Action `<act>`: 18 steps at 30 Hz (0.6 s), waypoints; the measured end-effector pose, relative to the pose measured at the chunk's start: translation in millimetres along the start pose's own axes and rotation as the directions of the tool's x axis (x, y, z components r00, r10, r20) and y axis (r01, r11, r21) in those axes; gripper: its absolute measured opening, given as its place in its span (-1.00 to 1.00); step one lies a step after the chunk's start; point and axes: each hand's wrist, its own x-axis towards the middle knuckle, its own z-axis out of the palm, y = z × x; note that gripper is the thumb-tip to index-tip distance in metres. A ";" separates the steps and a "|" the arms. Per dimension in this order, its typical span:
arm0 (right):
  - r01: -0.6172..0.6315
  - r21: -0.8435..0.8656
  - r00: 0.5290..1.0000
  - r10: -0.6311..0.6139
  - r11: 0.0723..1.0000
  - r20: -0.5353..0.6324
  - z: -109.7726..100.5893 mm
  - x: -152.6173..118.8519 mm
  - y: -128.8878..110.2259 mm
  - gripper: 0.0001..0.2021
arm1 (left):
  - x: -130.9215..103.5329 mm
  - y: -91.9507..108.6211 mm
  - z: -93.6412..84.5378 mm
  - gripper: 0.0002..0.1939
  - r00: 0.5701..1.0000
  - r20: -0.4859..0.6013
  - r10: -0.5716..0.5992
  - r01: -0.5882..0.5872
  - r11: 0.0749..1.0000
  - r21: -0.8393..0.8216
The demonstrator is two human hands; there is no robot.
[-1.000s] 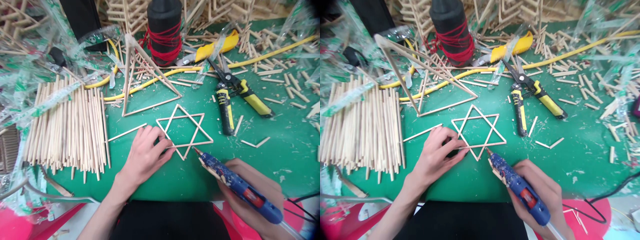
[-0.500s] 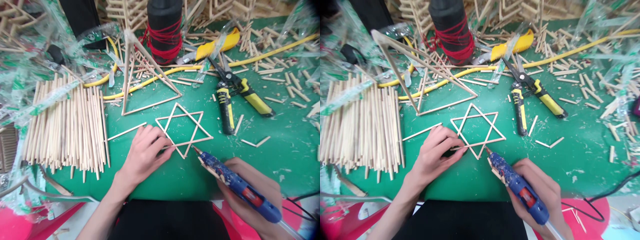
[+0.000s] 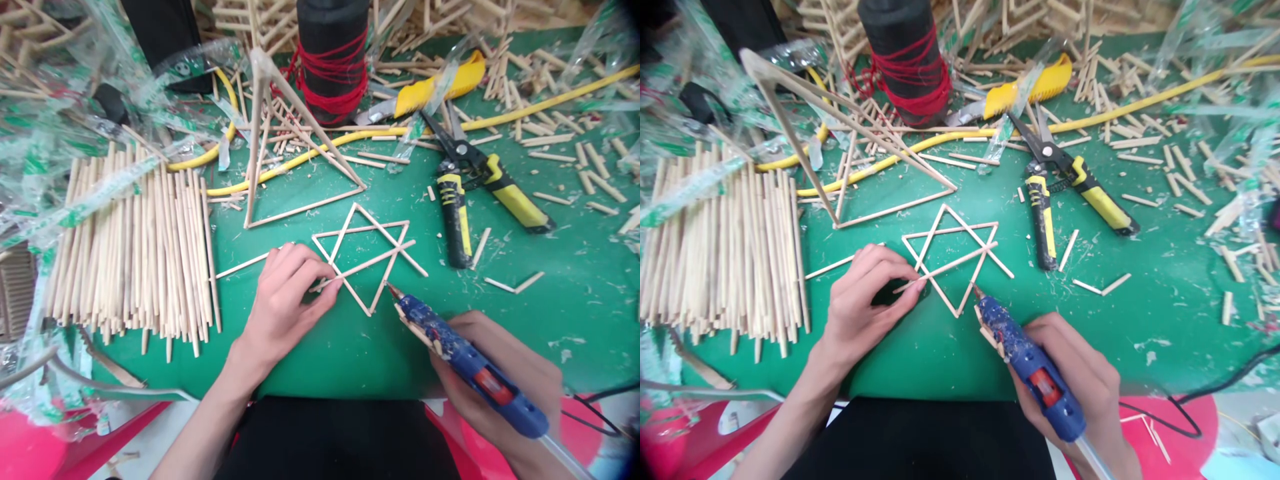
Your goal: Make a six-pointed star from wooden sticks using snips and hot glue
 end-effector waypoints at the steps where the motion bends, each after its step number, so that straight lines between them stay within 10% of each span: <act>1: 0.005 -0.009 1.000 -0.005 1.000 -0.010 1.1 -1.1 -0.5 -0.82 | 0.1 0.1 0.2 -0.89 1.000 -0.004 -0.005 0.005 1.000 0.013; 18: -0.022 -0.120 1.000 0.024 0.992 0.008 -1.4 -8.8 -7.9 -0.87 | 1.3 0.4 2.6 -0.83 0.999 0.039 -0.010 0.005 0.994 0.111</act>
